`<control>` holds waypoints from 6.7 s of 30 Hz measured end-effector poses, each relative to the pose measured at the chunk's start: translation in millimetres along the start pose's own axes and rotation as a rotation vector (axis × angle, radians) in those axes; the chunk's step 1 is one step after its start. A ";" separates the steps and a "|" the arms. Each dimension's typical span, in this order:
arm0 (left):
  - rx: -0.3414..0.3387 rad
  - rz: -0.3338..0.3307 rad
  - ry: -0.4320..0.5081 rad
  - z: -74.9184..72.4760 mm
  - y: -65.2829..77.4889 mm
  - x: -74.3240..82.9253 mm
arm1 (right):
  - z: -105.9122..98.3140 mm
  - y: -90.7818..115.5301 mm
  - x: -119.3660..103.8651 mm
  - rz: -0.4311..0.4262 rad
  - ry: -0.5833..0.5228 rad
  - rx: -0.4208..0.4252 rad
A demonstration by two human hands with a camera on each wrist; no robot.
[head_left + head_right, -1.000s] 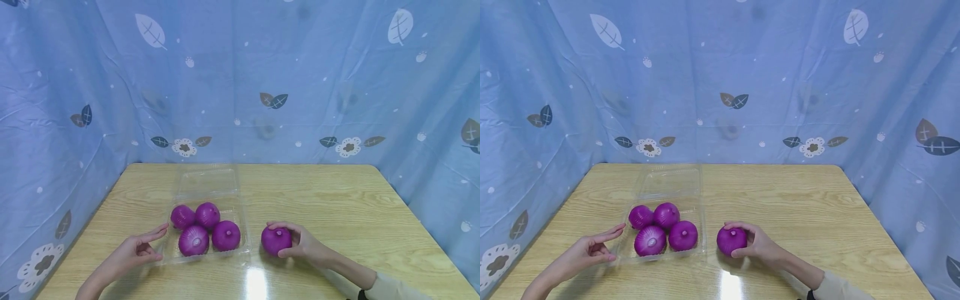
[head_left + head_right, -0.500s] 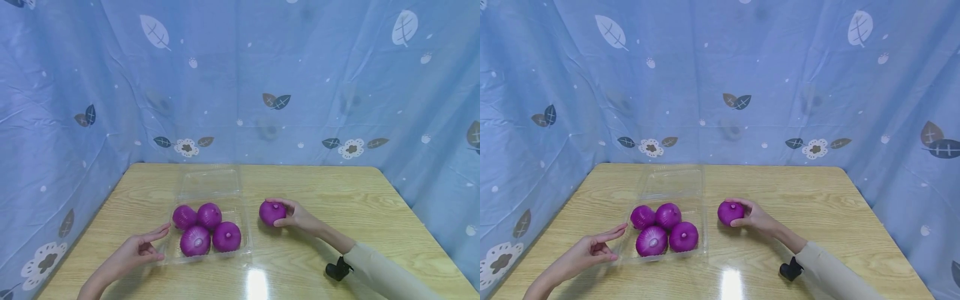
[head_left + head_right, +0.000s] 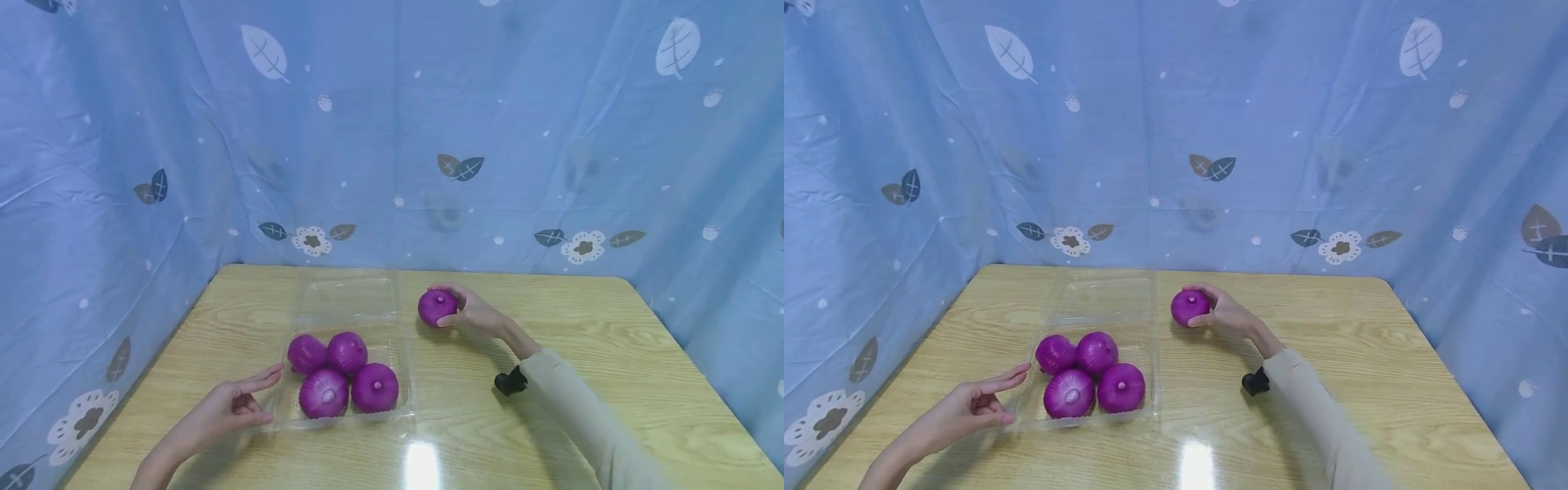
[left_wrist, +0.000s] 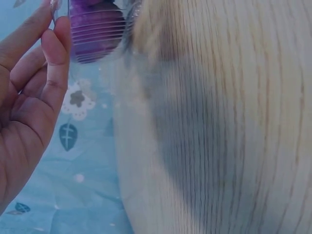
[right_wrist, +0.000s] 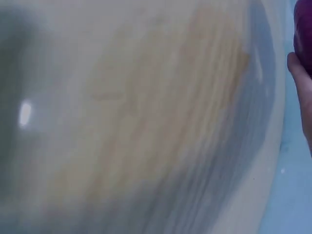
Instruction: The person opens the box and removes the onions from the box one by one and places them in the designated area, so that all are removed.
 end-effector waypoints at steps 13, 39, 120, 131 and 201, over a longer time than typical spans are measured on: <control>0.043 -0.006 -0.021 0.8 3.2 -1.2 | -16.9 -24.3 20.2 0.051 -0.017 0.159; 0.024 0.031 0.033 2.7 0.1 -2.5 | -7.0 -43.4 37.7 0.065 -0.095 0.206; 0.037 0.103 0.002 7.9 2.2 -12.0 | 65.0 45.0 -75.4 -0.049 -0.413 -0.422; 0.064 0.092 -0.024 -3.1 -8.6 1.0 | 82.1 18.8 -94.9 -0.068 -0.313 -0.497; 0.061 0.096 -0.042 7.4 -0.6 -5.1 | 117.6 12.6 -105.4 -0.247 0.243 -0.500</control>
Point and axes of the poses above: each hand's wrist, its own y-axis away from the middle knuckle, its own z-axis out of the palm, x = y × z, the point moved 4 cm from there along -y, towards the middle knuckle, and after that the axes turned 13 degrees about -z, right-handed, at the moved point
